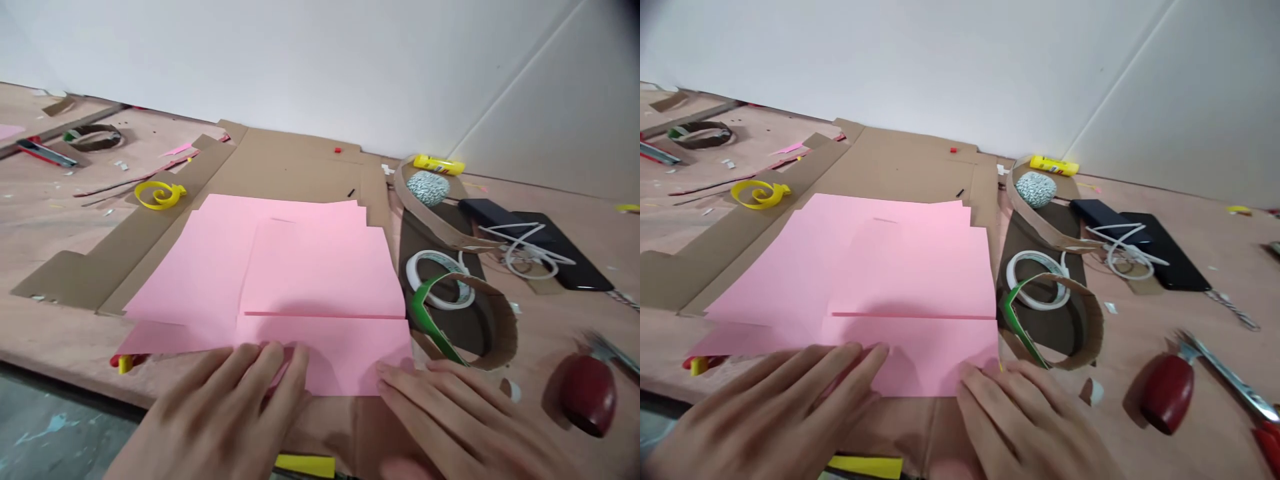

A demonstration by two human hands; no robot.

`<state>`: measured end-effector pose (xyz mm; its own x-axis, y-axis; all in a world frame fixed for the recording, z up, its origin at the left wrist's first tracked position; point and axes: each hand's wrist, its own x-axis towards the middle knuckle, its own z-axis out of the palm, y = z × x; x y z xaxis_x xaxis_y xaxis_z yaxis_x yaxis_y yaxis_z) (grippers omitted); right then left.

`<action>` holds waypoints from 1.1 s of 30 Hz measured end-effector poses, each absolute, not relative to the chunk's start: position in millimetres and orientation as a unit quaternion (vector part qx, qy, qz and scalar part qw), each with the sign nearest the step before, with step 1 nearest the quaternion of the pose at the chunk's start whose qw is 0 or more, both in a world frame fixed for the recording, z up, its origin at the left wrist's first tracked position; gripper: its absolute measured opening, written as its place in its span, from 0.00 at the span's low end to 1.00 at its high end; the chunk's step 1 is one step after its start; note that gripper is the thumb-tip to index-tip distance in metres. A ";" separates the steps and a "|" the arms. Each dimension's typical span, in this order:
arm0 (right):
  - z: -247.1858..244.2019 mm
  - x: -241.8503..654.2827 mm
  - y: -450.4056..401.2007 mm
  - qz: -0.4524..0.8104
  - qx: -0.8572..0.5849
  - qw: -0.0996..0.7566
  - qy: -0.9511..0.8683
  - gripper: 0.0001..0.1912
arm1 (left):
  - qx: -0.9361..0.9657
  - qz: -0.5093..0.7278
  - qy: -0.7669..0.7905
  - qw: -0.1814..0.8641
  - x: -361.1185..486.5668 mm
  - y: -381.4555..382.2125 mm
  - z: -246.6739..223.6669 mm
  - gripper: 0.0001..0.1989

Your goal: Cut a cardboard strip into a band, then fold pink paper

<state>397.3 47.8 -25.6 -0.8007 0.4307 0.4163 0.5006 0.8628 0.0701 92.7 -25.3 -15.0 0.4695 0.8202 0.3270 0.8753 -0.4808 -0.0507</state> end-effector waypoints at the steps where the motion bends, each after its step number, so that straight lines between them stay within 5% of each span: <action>1: -24.0 388.0 50.1 -0.080 -0.292 0.204 -0.931 0.18 | -0.855 -0.113 -0.495 0.107 95.5 -18.5 -14.7 0.22; 16: -21.8 374.7 57.3 -0.097 -0.316 0.089 -0.940 0.30 | -0.884 -0.067 -0.457 0.068 71.0 -17.3 -32.5 0.34; 33: -22.1 385.7 59.0 0.050 -0.337 0.089 -0.936 0.34 | -0.883 -0.050 -0.464 -0.045 53.0 -12.0 -25.6 0.40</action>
<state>385.7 59.0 -22.1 -0.7575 0.6392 0.1327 0.6213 0.7683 -0.1542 53.0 -12.0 -25.6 0.5647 0.8239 0.0472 0.8149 -0.5657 0.1260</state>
